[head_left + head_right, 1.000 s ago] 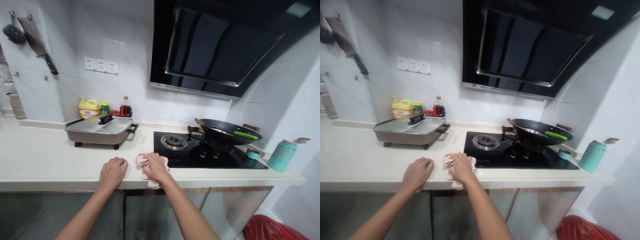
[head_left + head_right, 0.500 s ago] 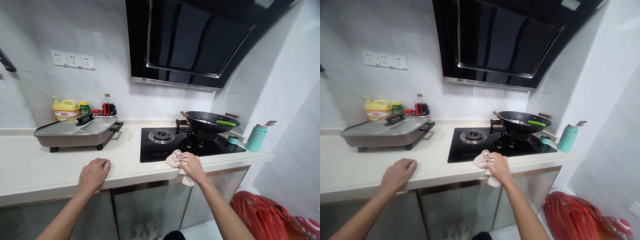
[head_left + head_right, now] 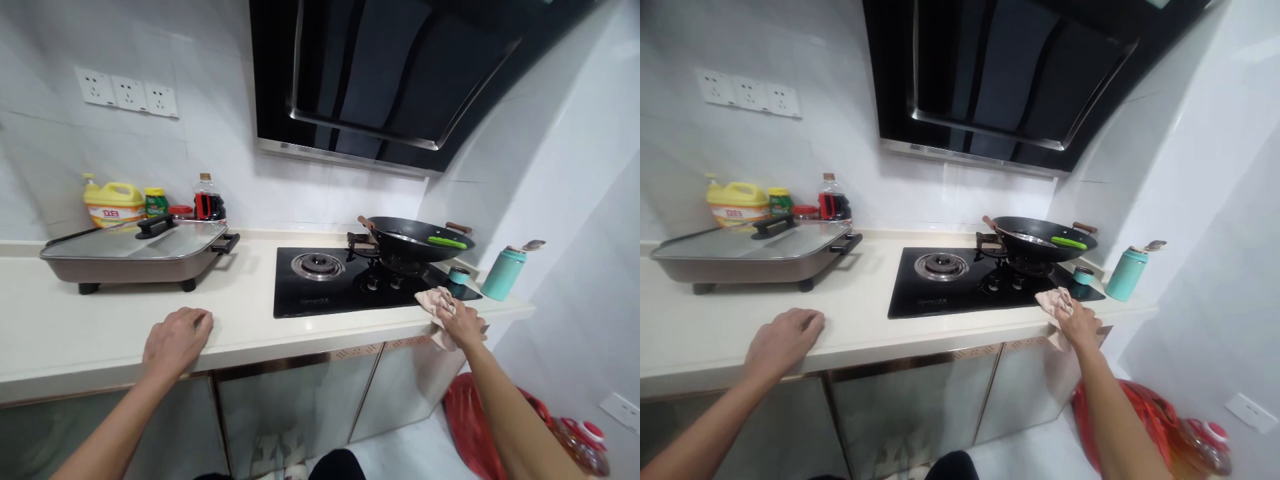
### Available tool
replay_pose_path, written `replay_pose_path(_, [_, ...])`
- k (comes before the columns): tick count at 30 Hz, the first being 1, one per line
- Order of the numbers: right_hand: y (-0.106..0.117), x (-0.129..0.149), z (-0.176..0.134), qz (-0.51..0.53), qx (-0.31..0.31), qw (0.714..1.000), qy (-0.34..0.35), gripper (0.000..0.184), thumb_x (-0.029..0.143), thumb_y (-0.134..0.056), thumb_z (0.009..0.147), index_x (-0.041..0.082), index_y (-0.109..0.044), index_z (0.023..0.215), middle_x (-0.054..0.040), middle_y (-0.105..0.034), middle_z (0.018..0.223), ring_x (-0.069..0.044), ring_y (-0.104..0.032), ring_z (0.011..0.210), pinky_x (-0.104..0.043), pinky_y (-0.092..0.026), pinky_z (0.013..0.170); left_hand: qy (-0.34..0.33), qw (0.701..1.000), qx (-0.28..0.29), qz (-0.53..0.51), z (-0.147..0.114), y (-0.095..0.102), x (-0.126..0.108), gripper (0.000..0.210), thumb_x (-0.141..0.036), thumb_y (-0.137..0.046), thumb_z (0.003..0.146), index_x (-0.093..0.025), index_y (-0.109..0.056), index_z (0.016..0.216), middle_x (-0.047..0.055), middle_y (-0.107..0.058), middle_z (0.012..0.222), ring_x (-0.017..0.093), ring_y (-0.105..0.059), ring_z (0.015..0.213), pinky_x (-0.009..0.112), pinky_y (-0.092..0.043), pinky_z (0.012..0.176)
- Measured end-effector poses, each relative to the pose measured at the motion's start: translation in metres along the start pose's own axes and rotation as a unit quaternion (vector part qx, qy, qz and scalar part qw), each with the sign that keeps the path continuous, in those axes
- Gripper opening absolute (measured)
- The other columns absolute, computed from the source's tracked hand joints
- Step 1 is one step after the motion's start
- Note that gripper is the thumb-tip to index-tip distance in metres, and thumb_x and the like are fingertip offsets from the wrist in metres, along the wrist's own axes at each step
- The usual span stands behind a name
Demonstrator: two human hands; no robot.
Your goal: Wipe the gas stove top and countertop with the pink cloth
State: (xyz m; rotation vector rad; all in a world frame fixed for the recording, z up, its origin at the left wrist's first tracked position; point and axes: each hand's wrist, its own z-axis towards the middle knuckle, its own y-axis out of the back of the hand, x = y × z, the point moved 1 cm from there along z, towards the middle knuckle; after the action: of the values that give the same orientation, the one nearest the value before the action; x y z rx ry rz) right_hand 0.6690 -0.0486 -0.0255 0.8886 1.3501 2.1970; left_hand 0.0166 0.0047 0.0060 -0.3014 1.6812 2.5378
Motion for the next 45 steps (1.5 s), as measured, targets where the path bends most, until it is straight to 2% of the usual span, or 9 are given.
replay_pose_path(4, [0.001, 0.022, -0.018, 0.015, 0.030, 0.999, 0.008, 0.068, 0.059, -0.041, 0.095, 0.027, -0.049, 0.154, -0.0188, -0.056, 0.140, -0.042, -0.053, 0.128, -0.056, -0.043, 0.101, -0.006, 1.000, -0.011, -0.002, -0.001, 0.000, -0.003, 0.048, -0.041, -0.033, 0.101, -0.019, -0.077, 0.104, 0.014, -0.074, 0.123, 0.034, -0.063, 0.117, 0.047, -0.046, 0.094])
replay_pose_path(13, [0.009, 0.134, -0.121, -0.005, 0.038, 0.964, 0.262, 0.064, 0.049, -0.046, 0.097, 0.027, -0.043, 0.157, -0.0140, -0.062, 0.123, -0.035, -0.054, 0.114, -0.050, -0.044, 0.093, -0.015, 0.999, -0.032, -0.021, -0.011, 0.003, -0.009, 0.045, -0.037, -0.038, 0.099, -0.020, -0.080, 0.101, 0.013, -0.075, 0.116, 0.032, -0.064, 0.115, 0.042, -0.045, 0.095])
replay_pose_path(18, [0.016, 0.205, -0.187, 0.017, 0.026, 0.934, 0.357, 0.054, 0.044, -0.054, 0.095, 0.022, -0.056, 0.143, -0.0152, -0.064, 0.117, -0.033, -0.054, 0.108, -0.043, -0.041, 0.089, -0.011, 0.999, -0.044, -0.024, -0.017, 0.005, -0.009, 0.041, -0.035, -0.041, 0.099, -0.021, -0.080, 0.100, 0.012, -0.076, 0.113, 0.029, -0.064, 0.115, 0.039, -0.044, 0.095])
replay_pose_path(22, [0.021, 0.259, -0.235, 0.044, 0.045, 0.913, 0.403, 0.042, 0.046, -0.056, 0.094, 0.021, -0.062, 0.128, -0.0163, -0.062, 0.120, -0.032, -0.054, 0.108, -0.043, -0.041, 0.089, -0.012, 0.998, -0.049, -0.033, -0.019, 0.005, -0.009, 0.041, -0.035, -0.041, 0.099, -0.021, -0.079, 0.099, 0.011, -0.076, 0.113, 0.028, -0.064, 0.115, 0.038, -0.044, 0.095])
replay_pose_path(28, [0.028, 0.322, -0.286, 0.104, 0.083, 0.883, 0.451, 0.046, 0.045, -0.054, 0.095, 0.021, -0.059, 0.133, -0.0170, -0.061, 0.126, -0.036, -0.053, 0.115, -0.052, -0.040, 0.097, 0.012, 0.990, -0.053, -0.131, -0.013, 0.003, 0.000, 0.042, -0.045, -0.042, 0.100, -0.023, -0.077, 0.104, 0.009, -0.076, 0.116, 0.027, -0.066, 0.115, 0.038, -0.047, 0.098])
replay_pose_path(32, [0.031, 0.344, -0.298, 0.136, 0.117, 0.876, 0.448, 0.046, 0.044, -0.054, 0.093, 0.021, -0.060, 0.133, -0.0177, -0.061, 0.129, -0.038, -0.052, 0.117, -0.057, -0.039, 0.099, -0.003, 0.962, -0.108, -0.251, -0.014, 0.003, 0.007, 0.041, -0.046, -0.044, 0.097, -0.022, -0.073, 0.113, 0.008, -0.073, 0.122, 0.025, -0.066, 0.117, 0.036, -0.050, 0.104])
replay_pose_path(37, [0.031, 0.357, -0.301, 0.169, 0.132, 0.869, 0.447, 0.047, 0.045, -0.053, 0.095, 0.025, -0.057, 0.137, -0.0157, -0.060, 0.132, -0.036, -0.052, 0.119, -0.058, -0.039, 0.101, -0.137, 0.931, -0.201, -0.273, -0.035, 0.001, -0.023, 0.043, -0.044, -0.050, 0.097, -0.021, -0.068, 0.128, 0.014, -0.063, 0.136, 0.029, -0.055, 0.135, 0.047, -0.042, 0.119])
replay_pose_path(40, [0.028, 0.356, -0.293, 0.187, 0.169, 0.845, 0.473, 0.057, 0.047, -0.056, 0.094, 0.028, -0.050, 0.147, -0.0151, -0.058, 0.133, -0.035, -0.053, 0.118, -0.057, -0.042, 0.100, -0.199, 0.937, -0.166, -0.236, -0.042, -0.006, -0.050, 0.043, -0.043, -0.051, 0.098, -0.026, -0.066, 0.135, 0.013, -0.055, 0.152, 0.031, -0.047, 0.145, 0.051, -0.038, 0.122])
replay_pose_path(45, [0.016, 0.323, -0.243, 0.302, 0.258, 0.754, 0.523, 0.066, 0.036, -0.073, 0.082, 0.028, -0.057, 0.145, -0.0104, -0.048, 0.145, -0.027, -0.053, 0.131, -0.044, -0.044, 0.109, -0.231, 0.954, -0.052, -0.185, -0.038, -0.023, -0.067, 0.048, -0.043, -0.049, 0.101, -0.032, -0.059, 0.146, 0.009, -0.058, 0.151, 0.030, -0.046, 0.146, 0.055, -0.042, 0.119])
